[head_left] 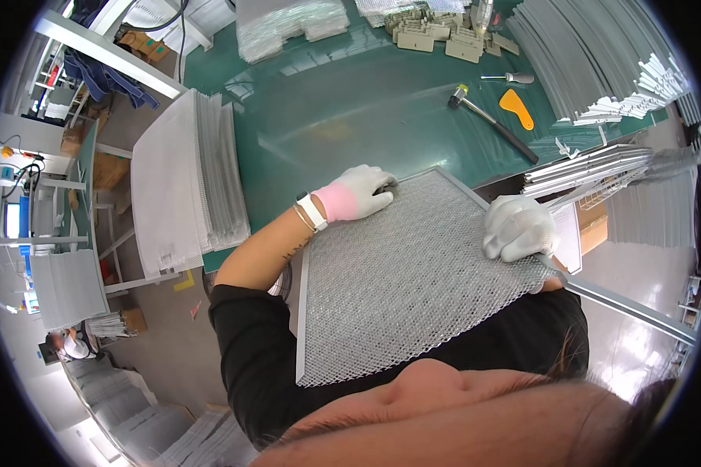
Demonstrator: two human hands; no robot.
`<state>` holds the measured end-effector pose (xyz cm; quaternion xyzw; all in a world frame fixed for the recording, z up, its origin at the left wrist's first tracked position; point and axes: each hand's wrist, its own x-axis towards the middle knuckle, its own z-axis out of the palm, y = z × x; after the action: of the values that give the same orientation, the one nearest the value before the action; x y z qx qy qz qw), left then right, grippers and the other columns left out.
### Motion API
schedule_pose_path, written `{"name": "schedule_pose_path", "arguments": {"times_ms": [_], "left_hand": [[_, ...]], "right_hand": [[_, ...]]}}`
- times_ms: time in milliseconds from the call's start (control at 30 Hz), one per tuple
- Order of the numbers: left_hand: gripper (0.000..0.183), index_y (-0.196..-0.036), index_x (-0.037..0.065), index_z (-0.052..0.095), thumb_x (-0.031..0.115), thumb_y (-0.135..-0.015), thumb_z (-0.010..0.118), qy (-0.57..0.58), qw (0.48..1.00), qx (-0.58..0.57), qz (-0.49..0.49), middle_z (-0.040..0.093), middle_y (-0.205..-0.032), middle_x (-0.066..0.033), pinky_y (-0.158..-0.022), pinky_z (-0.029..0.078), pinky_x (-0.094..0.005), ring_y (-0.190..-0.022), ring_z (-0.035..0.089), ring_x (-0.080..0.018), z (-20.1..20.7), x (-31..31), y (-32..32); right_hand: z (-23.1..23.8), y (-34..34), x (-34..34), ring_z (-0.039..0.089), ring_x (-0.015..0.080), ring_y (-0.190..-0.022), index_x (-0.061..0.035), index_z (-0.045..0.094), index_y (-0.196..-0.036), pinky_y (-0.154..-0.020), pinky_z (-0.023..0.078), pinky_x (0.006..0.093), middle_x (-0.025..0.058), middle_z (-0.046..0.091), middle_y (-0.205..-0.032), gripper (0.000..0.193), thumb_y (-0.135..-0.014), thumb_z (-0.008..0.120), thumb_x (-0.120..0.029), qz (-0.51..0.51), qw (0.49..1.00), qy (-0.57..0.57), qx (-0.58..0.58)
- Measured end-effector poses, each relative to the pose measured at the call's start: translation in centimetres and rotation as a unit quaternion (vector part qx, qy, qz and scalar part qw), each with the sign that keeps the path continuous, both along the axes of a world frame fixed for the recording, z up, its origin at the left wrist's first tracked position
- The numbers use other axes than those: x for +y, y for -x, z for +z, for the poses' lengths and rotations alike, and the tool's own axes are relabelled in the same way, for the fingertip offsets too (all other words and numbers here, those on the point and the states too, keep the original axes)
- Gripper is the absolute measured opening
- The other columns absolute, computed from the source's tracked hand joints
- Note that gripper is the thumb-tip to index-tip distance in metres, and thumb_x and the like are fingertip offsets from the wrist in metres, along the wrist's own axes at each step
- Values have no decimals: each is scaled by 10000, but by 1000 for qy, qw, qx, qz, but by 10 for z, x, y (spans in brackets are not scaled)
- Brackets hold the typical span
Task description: Assembling metal frames onto mesh filter pads using a power drill and hammer at a factory workstation.
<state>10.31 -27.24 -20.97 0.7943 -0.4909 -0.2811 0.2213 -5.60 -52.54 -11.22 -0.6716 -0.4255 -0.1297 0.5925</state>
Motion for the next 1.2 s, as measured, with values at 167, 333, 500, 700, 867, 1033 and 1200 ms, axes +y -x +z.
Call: {"name": "schedule_pose_path", "arguments": {"times_ms": [167,333,500,700,867,1033,1200], "left_hand": [[314,-930,6,666,255,-869,485,-96,981,-166,-6,667,-910,-190,-849,491,-448,-915,621,-366,9,-18,17],[297,-957,-13,660,207,-881,476,-132,990,-47,-14,658,-965,-203,-855,486,-446,-942,611,-363,13,-23,5],[421,-1151,-13,623,317,-919,504,9,998,41,-52,645,-1083,-219,-929,476,-407,-1023,622,-347,11,9,-16],[616,-1281,-50,548,412,-881,626,531,770,286,-210,583,-1225,-254,-935,471,-484,-1094,593,-381,66,109,-16],[172,-977,-57,604,-28,-812,639,620,683,-167,347,665,-967,-183,-830,495,-349,-845,639,-241,106,94,52],[182,-878,-11,540,-93,-778,669,641,574,-135,492,610,-836,-49,-720,457,-218,-740,549,-83,113,62,27],[321,-742,71,426,-68,-788,712,658,586,-116,458,545,-771,4,-663,414,-183,-700,481,-30,105,74,13]], "right_hand": [[4,-3,-4,646,245,-679,-55,592,-641,-635,507,353,70,664,-708,278,-749,622,-309,-1,1000,21,-7],[-3,-2,4,648,243,-655,-49,608,-679,-624,510,353,71,670,-718,319,-802,607,-343,-34,997,-68,-8],[-15,-22,6,661,223,-640,-37,621,-788,-605,519,340,78,650,-705,451,-916,604,-469,-11,988,-142,-53],[-1,-72,16,541,123,-595,-38,588,-802,-576,449,275,6,574,-670,166,-926,600,-148,-187,958,-212,47],[-8,-109,25,557,55,-802,0,613,-1024,-734,465,230,-17,633,-889,157,-875,620,-49,-259,922,-213,195],[-123,-102,22,593,218,-1063,11,444,-1286,-940,473,329,126,612,-1153,711,-692,814,-112,-298,926,-20,230],[-155,-96,26,626,381,-1035,37,305,-1350,-881,507,393,242,624,-1111,918,-666,847,-249,-415,859,159,255]]}}
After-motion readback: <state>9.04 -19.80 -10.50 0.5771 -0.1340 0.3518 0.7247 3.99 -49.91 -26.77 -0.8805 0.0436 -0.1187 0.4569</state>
